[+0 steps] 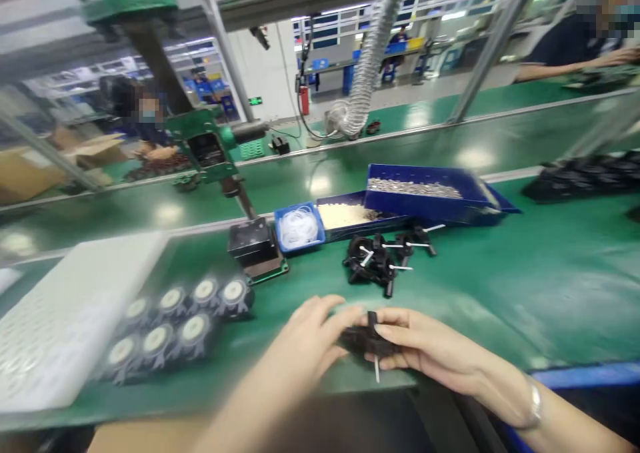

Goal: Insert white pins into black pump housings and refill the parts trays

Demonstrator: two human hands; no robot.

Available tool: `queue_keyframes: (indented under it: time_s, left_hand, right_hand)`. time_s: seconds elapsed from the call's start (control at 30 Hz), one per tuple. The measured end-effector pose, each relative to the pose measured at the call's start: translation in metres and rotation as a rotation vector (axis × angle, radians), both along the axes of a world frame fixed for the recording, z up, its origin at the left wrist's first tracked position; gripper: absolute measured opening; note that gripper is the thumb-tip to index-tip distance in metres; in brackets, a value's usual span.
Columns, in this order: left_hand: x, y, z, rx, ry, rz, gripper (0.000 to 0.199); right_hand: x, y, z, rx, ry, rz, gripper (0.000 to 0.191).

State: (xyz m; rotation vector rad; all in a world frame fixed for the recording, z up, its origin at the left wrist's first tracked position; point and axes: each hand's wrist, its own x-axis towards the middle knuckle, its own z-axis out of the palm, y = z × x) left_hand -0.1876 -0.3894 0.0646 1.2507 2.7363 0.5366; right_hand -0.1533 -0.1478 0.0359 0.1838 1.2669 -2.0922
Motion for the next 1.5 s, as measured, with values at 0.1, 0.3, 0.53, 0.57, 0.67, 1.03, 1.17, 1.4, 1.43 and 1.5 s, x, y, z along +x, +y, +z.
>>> queue_keyframes:
  time_s: [0.1, 0.3, 0.53, 0.57, 0.67, 1.03, 1.17, 1.4, 1.43, 1.5]
  left_hand:
    - [-0.014, -0.057, 0.003, -0.201, 0.213, 0.335, 0.098]
    - [-0.052, -0.125, -0.015, -0.407, 0.321, 0.294, 0.078]
    - [-0.018, -0.056, -0.029, 0.190, -0.202, 0.291, 0.076]
    - [-0.011, -0.047, -0.035, 0.277, -0.260, 0.281, 0.078]
    - [0.002, -0.031, -0.054, 0.482, -0.354, 0.240, 0.083]
    - [0.008, -0.029, -0.071, 0.626, -0.534, 0.323, 0.101]
    - [0.008, -0.029, -0.071, 0.617, -0.556, 0.342, 0.102]
    - [0.008, -0.029, -0.076, 0.653, -0.508, 0.307, 0.106]
    - [0.008, -0.029, -0.077, 0.660, -0.472, 0.305, 0.106]
    - [0.008, -0.029, -0.078, 0.674, -0.379, 0.284, 0.098]
  right_hand:
    - [-0.006, 0.002, -0.002, 0.030, -0.006, -0.008, 0.027]
    - [-0.011, -0.006, 0.001, 0.013, -0.003, -0.133, 0.022]
    - [-0.024, -0.026, 0.008, -0.072, 0.030, -0.220, 0.027]
    - [-0.028, -0.029, 0.011, -0.068, 0.048, -0.227, 0.028]
    - [-0.041, -0.041, 0.022, -0.002, 0.114, -0.243, 0.031]
    - [-0.054, -0.089, 0.016, 0.128, 0.291, -0.144, 0.030]
    - [-0.050, -0.090, 0.015, 0.234, 0.442, -0.155, 0.023]
    - [-0.034, -0.086, 0.010, 0.698, 0.917, -0.026, 0.018]
    - [-0.033, -0.086, 0.006, 0.739, 0.929, -0.027, 0.020]
    - [-0.032, -0.088, -0.003, 0.771, 0.917, -0.047, 0.020]
